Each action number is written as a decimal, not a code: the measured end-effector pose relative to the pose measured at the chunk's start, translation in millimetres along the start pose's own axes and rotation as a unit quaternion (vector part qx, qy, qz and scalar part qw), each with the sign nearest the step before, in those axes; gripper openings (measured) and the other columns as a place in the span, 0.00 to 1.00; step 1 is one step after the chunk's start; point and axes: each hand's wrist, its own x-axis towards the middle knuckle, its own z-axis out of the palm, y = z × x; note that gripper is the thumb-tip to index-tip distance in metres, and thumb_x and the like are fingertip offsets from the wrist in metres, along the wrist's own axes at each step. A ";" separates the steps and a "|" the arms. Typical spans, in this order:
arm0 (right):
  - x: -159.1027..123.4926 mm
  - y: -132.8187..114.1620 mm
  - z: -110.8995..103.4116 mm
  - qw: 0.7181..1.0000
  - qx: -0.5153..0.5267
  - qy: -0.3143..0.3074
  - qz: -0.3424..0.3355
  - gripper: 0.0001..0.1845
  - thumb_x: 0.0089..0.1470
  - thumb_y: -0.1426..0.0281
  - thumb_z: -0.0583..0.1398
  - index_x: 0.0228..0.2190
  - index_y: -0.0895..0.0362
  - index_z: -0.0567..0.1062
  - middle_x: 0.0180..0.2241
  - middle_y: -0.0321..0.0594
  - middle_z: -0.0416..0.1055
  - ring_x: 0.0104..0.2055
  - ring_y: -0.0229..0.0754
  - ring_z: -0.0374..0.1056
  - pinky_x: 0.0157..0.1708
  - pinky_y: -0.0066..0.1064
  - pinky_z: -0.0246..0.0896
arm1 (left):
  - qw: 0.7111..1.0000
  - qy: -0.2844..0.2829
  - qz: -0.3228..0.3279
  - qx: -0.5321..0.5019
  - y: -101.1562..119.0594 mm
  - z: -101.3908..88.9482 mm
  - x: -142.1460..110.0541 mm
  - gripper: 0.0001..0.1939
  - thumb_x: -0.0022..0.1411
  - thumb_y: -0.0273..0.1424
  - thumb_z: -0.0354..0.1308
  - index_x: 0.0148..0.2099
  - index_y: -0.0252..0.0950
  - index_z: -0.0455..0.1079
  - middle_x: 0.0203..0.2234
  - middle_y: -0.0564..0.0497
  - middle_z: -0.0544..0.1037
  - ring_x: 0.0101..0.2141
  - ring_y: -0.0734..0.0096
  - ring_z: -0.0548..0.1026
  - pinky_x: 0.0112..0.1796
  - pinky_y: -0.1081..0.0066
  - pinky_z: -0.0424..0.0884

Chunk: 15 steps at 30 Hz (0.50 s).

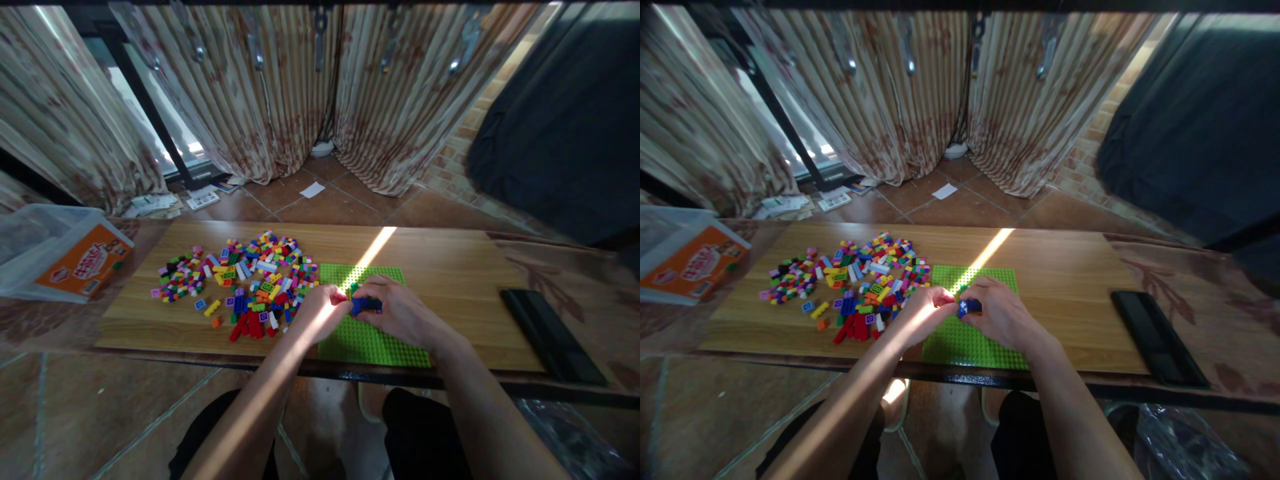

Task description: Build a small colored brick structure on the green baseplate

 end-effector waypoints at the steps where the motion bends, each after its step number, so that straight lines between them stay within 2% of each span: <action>1: -0.4 0.4 -0.8 1.000 0.002 -0.003 0.002 0.07 0.47 0.70 0.66 0.32 0.50 0.78 0.35 0.39 0.73 0.39 0.45 0.68 0.40 0.39 0.62 | 1.000 -0.002 0.002 0.003 -0.7 1.0 0.2 0.07 0.53 0.33 0.58 0.31 0.36 0.74 0.27 0.50 0.79 0.30 0.68 0.76 0.31 0.72 0.67; 9: -6.2 15.6 -4.9 0.999 0.022 0.029 0.040 0.09 0.50 0.68 0.63 0.37 0.51 0.78 0.37 0.39 0.74 0.39 0.44 0.69 0.38 0.37 0.63 | 0.998 0.009 -0.013 0.060 5.4 4.5 -2.6 0.08 0.53 0.34 0.57 0.32 0.36 0.73 0.26 0.50 0.78 0.29 0.69 0.74 0.30 0.72 0.65; 11: -6.5 22.4 -6.7 0.996 0.019 0.056 0.068 0.08 0.54 0.67 0.60 0.35 0.53 0.78 0.34 0.40 0.75 0.35 0.43 0.69 0.36 0.35 0.62 | 0.997 0.014 -0.010 0.072 7.8 5.2 -2.8 0.08 0.53 0.34 0.57 0.31 0.36 0.73 0.25 0.50 0.78 0.28 0.69 0.73 0.29 0.72 0.64; 15: -5.9 32.2 -7.8 0.986 0.005 0.099 0.136 0.12 0.55 0.66 0.56 0.29 0.55 0.78 0.29 0.41 0.76 0.28 0.41 0.68 0.29 0.34 0.59 | 0.995 0.023 -0.005 0.092 10.7 7.4 -1.6 0.07 0.53 0.34 0.57 0.30 0.36 0.73 0.24 0.51 0.77 0.26 0.69 0.72 0.27 0.73 0.62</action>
